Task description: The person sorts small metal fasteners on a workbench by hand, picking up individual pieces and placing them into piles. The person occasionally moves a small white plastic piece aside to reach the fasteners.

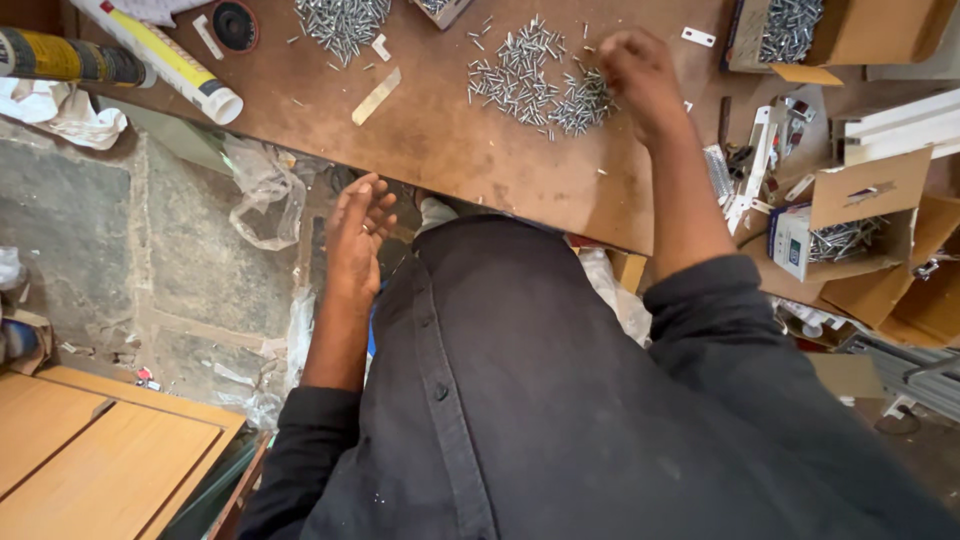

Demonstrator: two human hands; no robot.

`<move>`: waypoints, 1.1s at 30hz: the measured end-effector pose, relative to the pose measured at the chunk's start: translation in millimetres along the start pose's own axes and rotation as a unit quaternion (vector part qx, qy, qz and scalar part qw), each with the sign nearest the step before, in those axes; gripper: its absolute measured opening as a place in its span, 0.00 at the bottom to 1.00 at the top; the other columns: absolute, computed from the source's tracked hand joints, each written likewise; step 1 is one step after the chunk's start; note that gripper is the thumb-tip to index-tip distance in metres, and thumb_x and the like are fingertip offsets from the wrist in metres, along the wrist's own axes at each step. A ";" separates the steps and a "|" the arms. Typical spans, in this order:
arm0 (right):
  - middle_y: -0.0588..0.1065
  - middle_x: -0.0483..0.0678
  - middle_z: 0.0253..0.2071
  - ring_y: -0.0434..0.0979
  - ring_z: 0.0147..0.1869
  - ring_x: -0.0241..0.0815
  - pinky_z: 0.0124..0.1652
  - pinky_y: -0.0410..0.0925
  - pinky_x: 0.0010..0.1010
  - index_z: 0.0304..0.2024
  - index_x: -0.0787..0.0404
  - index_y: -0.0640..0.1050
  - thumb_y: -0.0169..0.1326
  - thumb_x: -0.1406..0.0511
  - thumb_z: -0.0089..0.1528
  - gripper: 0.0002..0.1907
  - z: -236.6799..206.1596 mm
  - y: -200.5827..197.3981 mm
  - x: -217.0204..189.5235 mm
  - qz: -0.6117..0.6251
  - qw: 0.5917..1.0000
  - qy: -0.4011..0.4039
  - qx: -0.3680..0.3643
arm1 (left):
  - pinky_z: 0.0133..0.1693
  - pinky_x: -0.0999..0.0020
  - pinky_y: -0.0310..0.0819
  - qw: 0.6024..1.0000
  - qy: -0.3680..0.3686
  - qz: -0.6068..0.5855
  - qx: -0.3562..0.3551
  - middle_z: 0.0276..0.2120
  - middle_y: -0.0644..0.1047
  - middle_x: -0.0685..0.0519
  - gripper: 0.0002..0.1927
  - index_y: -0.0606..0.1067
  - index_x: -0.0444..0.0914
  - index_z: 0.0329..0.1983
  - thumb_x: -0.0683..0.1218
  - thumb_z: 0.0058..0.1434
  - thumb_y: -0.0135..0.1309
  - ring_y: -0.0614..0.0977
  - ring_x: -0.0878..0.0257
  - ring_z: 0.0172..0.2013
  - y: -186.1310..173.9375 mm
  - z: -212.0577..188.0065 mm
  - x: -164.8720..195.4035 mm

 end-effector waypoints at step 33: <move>0.76 0.48 0.33 0.74 0.32 0.38 0.35 0.66 0.32 0.31 0.63 0.81 0.63 0.64 0.64 0.10 10.8 35.2 5.7 -0.198 0.972 -0.120 0.039 | 0.46 0.69 0.75 1.000 -0.015 0.019 0.015 0.48 0.81 0.55 0.17 0.75 0.41 0.58 0.51 0.70 0.52 0.82 0.67 0.46 -20.3 -6.4 -17.8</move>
Point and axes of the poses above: each hand's wrist, its own z-axis towards the middle knuckle, its own y-axis out of the palm, x = y × z, the point moved 1 cm from there along z, towards the middle knuckle
